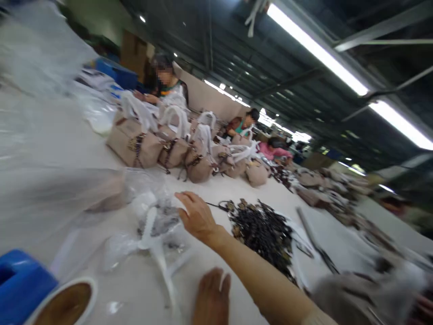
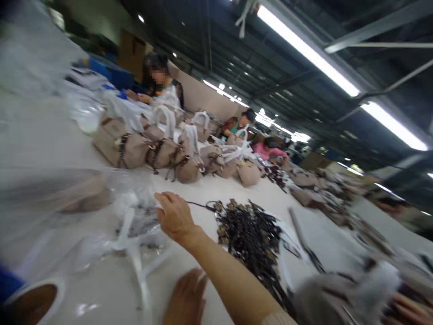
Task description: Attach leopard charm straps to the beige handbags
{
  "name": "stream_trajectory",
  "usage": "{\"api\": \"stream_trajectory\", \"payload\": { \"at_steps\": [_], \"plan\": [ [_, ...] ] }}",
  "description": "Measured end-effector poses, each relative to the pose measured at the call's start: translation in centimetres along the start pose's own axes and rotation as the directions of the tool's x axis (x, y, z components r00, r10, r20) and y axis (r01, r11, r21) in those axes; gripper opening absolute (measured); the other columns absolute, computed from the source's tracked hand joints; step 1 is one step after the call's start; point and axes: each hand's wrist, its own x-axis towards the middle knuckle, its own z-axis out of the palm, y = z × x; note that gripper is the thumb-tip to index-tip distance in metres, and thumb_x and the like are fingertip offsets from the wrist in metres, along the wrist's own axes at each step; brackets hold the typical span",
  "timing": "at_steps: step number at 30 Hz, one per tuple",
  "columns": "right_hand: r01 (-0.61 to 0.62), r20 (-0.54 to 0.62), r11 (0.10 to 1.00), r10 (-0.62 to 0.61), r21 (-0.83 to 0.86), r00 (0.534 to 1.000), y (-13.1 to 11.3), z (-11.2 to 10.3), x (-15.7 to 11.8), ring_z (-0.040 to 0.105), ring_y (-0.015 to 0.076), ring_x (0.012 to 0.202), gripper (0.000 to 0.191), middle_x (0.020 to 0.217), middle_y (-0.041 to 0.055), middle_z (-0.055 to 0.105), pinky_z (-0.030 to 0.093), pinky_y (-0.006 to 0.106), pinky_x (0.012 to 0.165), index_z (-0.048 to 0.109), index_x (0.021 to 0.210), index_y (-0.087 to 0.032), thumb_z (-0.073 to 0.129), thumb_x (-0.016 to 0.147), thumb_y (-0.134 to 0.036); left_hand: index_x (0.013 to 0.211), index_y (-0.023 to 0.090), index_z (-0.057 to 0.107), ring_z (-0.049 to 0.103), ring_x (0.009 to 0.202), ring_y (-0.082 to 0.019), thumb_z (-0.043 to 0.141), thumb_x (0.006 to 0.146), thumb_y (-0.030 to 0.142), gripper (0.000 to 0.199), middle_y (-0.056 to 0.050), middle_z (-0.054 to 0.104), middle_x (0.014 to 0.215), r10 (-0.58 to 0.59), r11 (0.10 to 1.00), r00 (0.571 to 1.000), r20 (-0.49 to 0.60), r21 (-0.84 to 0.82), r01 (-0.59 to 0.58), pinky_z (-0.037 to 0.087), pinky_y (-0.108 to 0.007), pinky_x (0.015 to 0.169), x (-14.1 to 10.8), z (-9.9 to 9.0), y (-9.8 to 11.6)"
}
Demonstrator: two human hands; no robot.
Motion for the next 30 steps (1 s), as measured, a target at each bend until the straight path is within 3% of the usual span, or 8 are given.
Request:
{"api": "stream_trajectory", "payload": {
  "at_steps": [3,7,13,16,20,24,27,30],
  "plan": [
    [-0.168,0.014,0.986,0.168,0.015,0.986,2.2,1.5,-6.9,0.044,0.0190,0.129,0.046,0.141,0.0077,0.049,0.037,0.034,0.108,0.044,0.138,-0.023,0.050,0.093,-0.029,0.120,0.019,0.062,0.057,0.112,-0.027,0.047,0.084,0.005,0.042,-0.011,0.063,0.121,-0.010,0.975,1.000,-0.013,0.224,0.012,0.044,-0.045,0.099,0.8,1.7,-0.6],
    [-0.331,0.087,0.942,0.335,-0.058,0.938,5.6,2.2,-15.2,0.048,0.0237,0.127,0.041,0.137,0.0120,0.053,0.039,0.040,0.107,0.054,0.130,-0.019,0.055,0.089,-0.025,0.115,0.017,0.063,0.058,0.110,-0.023,0.040,0.084,0.001,0.042,-0.009,0.066,0.117,0.054,0.905,0.998,-0.020,0.423,-0.041,0.044,-0.039,0.097,0.6,1.3,-0.4],
    [-0.423,0.061,0.903,0.427,-0.071,0.902,8.6,0.2,-21.9,0.053,0.0209,0.120,0.029,0.126,0.0117,0.061,0.042,0.038,0.104,0.060,0.117,-0.017,0.050,0.091,-0.015,0.116,0.016,0.063,0.056,0.115,-0.026,0.043,0.089,0.010,0.034,-0.011,0.064,0.124,0.140,0.853,0.990,0.030,0.504,-0.136,0.040,-0.041,0.099,0.3,0.3,-0.1],
    [-0.440,0.039,0.897,0.441,-0.025,0.897,6.7,-1.1,-24.2,0.056,0.0190,0.116,0.027,0.119,0.0092,0.065,0.044,0.035,0.101,0.062,0.115,-0.018,0.052,0.091,-0.017,0.116,0.015,0.062,0.056,0.116,-0.026,0.041,0.090,0.011,0.034,-0.012,0.064,0.125,0.144,0.839,0.987,0.070,0.520,-0.159,0.039,-0.041,0.099,0.3,-0.2,0.5],
    [-0.429,-0.002,0.900,0.431,0.082,0.903,1.1,-2.2,-29.4,0.057,0.0174,0.113,0.028,0.118,0.0095,0.064,0.044,0.033,0.102,0.061,0.119,-0.017,0.050,0.094,-0.026,0.114,0.014,0.062,0.056,0.117,-0.026,0.038,0.092,0.011,0.032,-0.012,0.064,0.124,0.131,0.845,0.984,0.123,0.505,-0.175,0.039,-0.040,0.098,0.3,-1.4,1.8],
    [-0.248,0.042,0.965,0.245,0.090,0.969,-3.5,-2.3,-36.1,0.048,0.0240,0.126,0.040,0.131,0.0100,0.057,0.033,0.045,0.111,0.056,0.127,-0.022,0.059,0.088,-0.031,0.099,0.017,0.065,0.062,0.104,-0.026,0.039,0.093,0.016,0.027,-0.011,0.070,0.104,-0.025,0.859,0.980,0.199,0.505,-0.081,0.044,-0.037,0.088,0.8,-2.7,3.6],
    [-0.175,0.004,0.984,0.175,0.017,0.985,-3.4,-1.8,-39.4,0.050,0.0239,0.123,0.032,0.126,0.0099,0.060,0.033,0.048,0.110,0.058,0.122,-0.022,0.055,0.090,-0.024,0.102,0.020,0.064,0.065,0.098,-0.024,0.038,0.094,0.023,0.028,-0.008,0.071,0.103,-0.089,0.870,0.977,0.194,0.492,-0.019,0.046,-0.035,0.083,0.4,-4.2,5.1],
    [-0.198,-0.135,0.978,0.188,-0.069,0.973,-0.9,-1.5,-40.9,0.057,0.0211,0.111,0.024,0.112,0.0085,0.066,0.036,0.045,0.106,0.063,0.112,-0.022,0.050,0.093,-0.018,0.108,0.023,0.063,0.063,0.103,-0.022,0.039,0.094,0.025,0.028,-0.006,0.070,0.111,-0.112,0.898,0.984,0.135,0.437,0.042,0.046,-0.033,0.086,-1.3,-6.2,6.4]
  ]
}}
